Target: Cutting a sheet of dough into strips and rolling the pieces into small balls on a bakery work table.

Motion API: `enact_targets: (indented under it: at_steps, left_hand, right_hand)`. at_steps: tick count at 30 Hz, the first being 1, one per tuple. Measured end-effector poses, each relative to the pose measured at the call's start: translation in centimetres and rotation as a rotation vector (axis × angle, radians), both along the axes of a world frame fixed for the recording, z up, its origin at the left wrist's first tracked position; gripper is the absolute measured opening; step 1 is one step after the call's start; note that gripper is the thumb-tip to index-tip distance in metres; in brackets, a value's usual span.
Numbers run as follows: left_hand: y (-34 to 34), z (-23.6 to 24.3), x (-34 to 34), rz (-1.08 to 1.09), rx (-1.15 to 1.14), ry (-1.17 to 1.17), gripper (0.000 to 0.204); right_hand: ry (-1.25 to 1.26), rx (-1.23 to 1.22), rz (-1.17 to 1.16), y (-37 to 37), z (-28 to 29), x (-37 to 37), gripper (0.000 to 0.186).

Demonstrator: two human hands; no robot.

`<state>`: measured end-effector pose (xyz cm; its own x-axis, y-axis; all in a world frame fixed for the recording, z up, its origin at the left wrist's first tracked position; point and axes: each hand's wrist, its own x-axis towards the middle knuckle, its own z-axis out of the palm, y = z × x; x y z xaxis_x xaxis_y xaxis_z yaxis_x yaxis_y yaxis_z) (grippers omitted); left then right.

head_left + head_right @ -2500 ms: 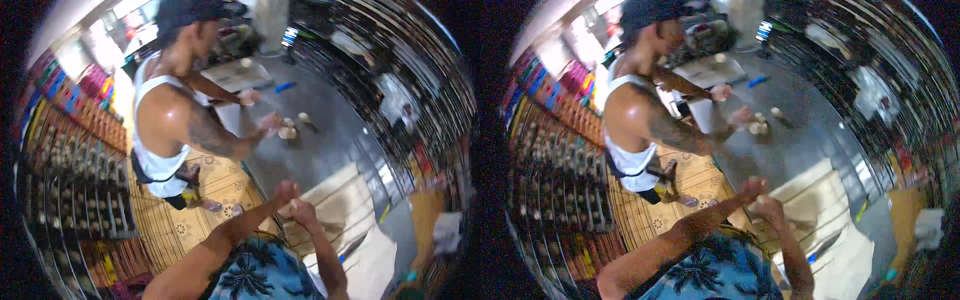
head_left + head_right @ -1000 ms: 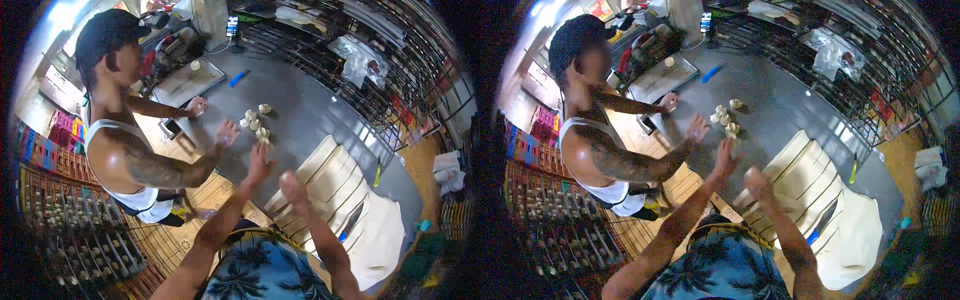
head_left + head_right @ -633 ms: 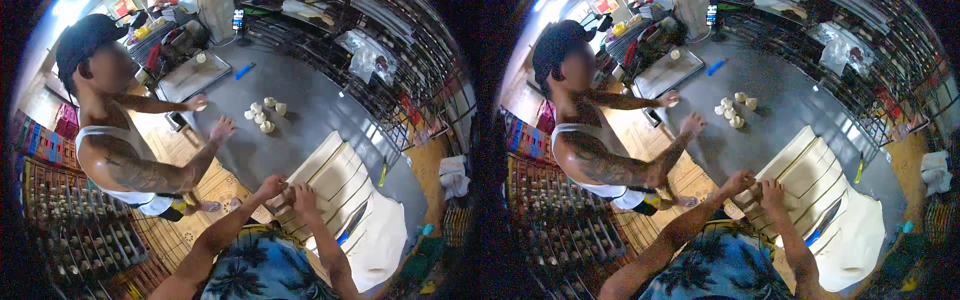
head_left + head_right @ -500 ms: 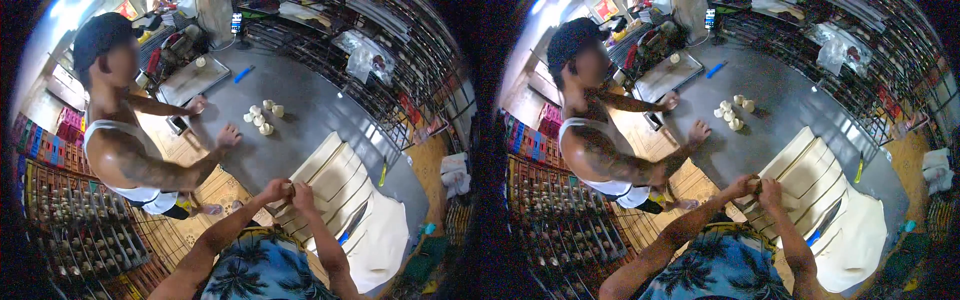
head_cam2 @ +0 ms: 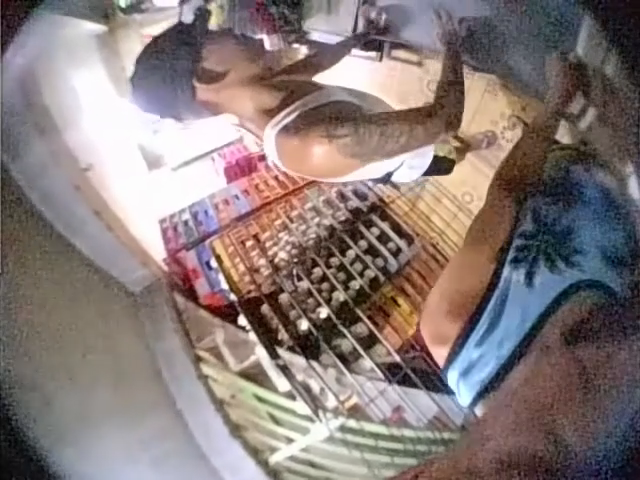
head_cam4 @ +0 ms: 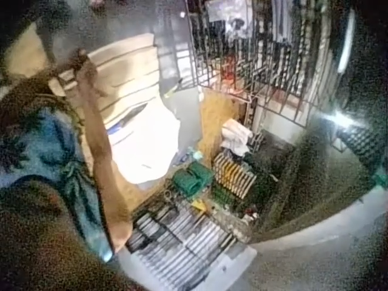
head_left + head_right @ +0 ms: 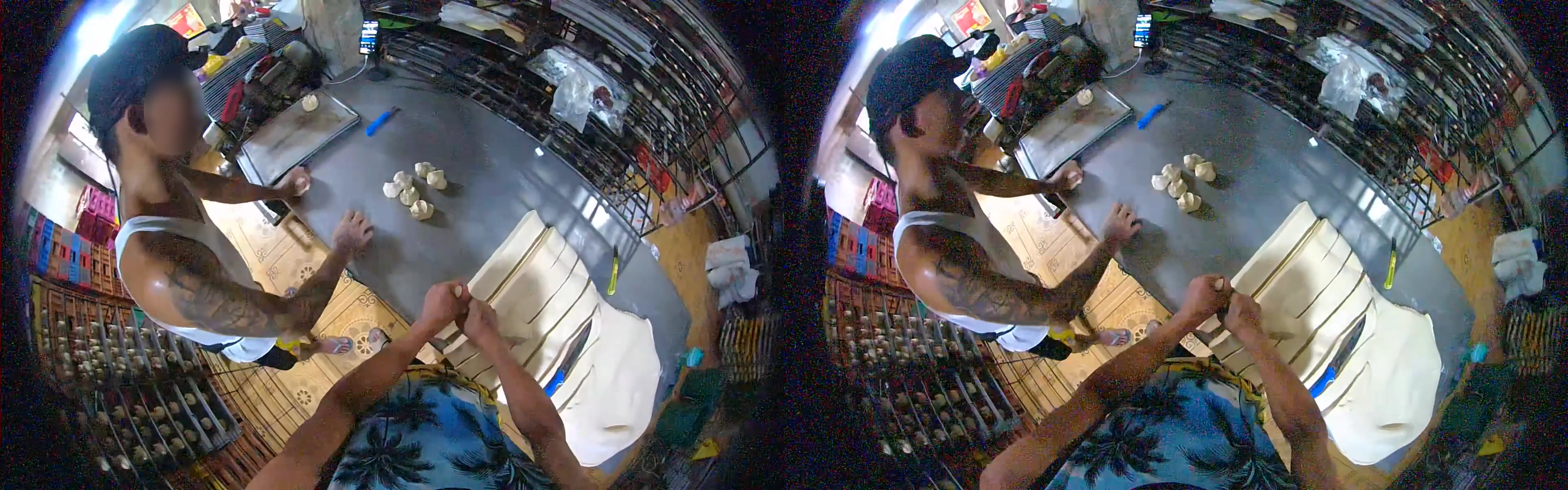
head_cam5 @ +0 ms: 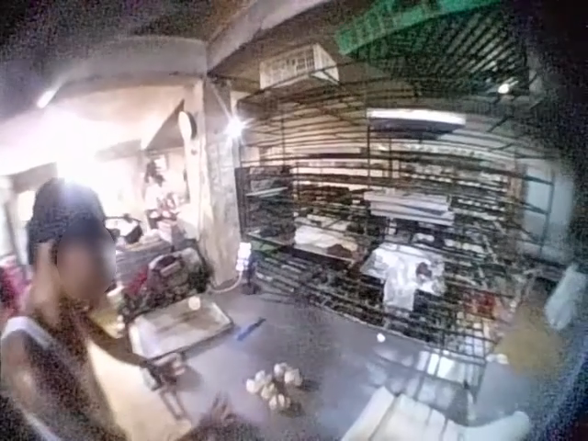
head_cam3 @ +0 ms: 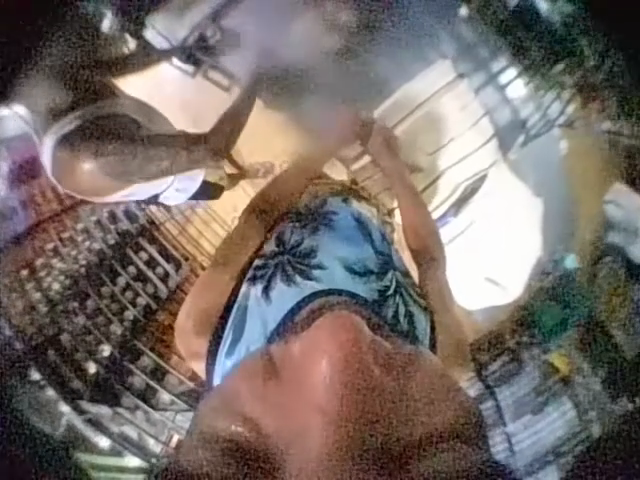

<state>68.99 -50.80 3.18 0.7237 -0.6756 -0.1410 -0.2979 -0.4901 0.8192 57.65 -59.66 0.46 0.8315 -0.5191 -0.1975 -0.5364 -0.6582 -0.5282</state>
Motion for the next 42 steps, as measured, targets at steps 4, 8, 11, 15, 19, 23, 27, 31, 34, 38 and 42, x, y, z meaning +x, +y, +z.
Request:
enact_targets:
  at_steps: [4, 8, 11, 15, 19, 23, 27, 31, 34, 38, 42]
  left_hand:
    - [0.0, -3.6, 0.5, 0.064, 0.058, -0.030, 0.027]
    - [-2.0, -4.9, 5.0, 0.121, 0.232, -0.164, 0.036]
    - [-2.0, -3.3, 9.3, 0.159, -0.241, -0.079, 0.059]
    - [1.5, -2.6, 7.5, -0.234, -0.160, 0.037, 0.059]
    - [1.5, -4.9, 1.8, -0.331, -0.176, 0.347, 0.040]
    - [1.0, -3.6, -0.1, -0.265, -0.100, 0.082, 0.035]
    - [-0.1, 0.4, -0.5, -0.114, -0.015, 0.057, 0.032]
    - [-0.9, 1.3, -0.4, -0.039, 0.085, -0.101, 0.027]
    - [-0.6, -0.6, -0.2, 0.043, 0.056, -0.139, 0.027]
    - [-0.8, -3.5, 1.3, 0.126, 0.171, -0.118, 0.026]
    - [-2.0, -3.9, 6.1, 0.027, 0.154, -0.055, 0.036]
  right_hand:
    - [0.061, 0.021, 0.114, 0.5, 1.2, -1.2, 0.039]
    - [-0.208, 0.176, 0.333, -0.7, 2.7, -0.7, 0.045]
    - [-0.271, 0.059, -0.005, -2.1, 1.4, 2.0, 0.042]
    - [-0.339, 0.622, -0.132, -1.8, -1.3, 2.8, 0.047]
    - [-0.387, -0.159, 0.241, -0.9, -0.5, -1.2, 0.054]
    - [-0.347, -0.202, 0.166, -1.0, 3.1, -3.2, 0.041]
    - [-0.200, 0.464, -0.219, -0.5, 2.9, -1.0, 0.031]
    - [-0.112, 0.036, -0.040, -0.1, -0.1, -0.1, 0.031]
    - [-0.010, -0.015, 0.069, -0.3, 0.0, -0.5, 0.032]
    - [-0.028, 0.098, 0.167, 0.2, 4.9, -0.4, 0.032]
    - [-0.245, 0.186, 0.635, 0.9, 10.2, 0.2, 0.037]
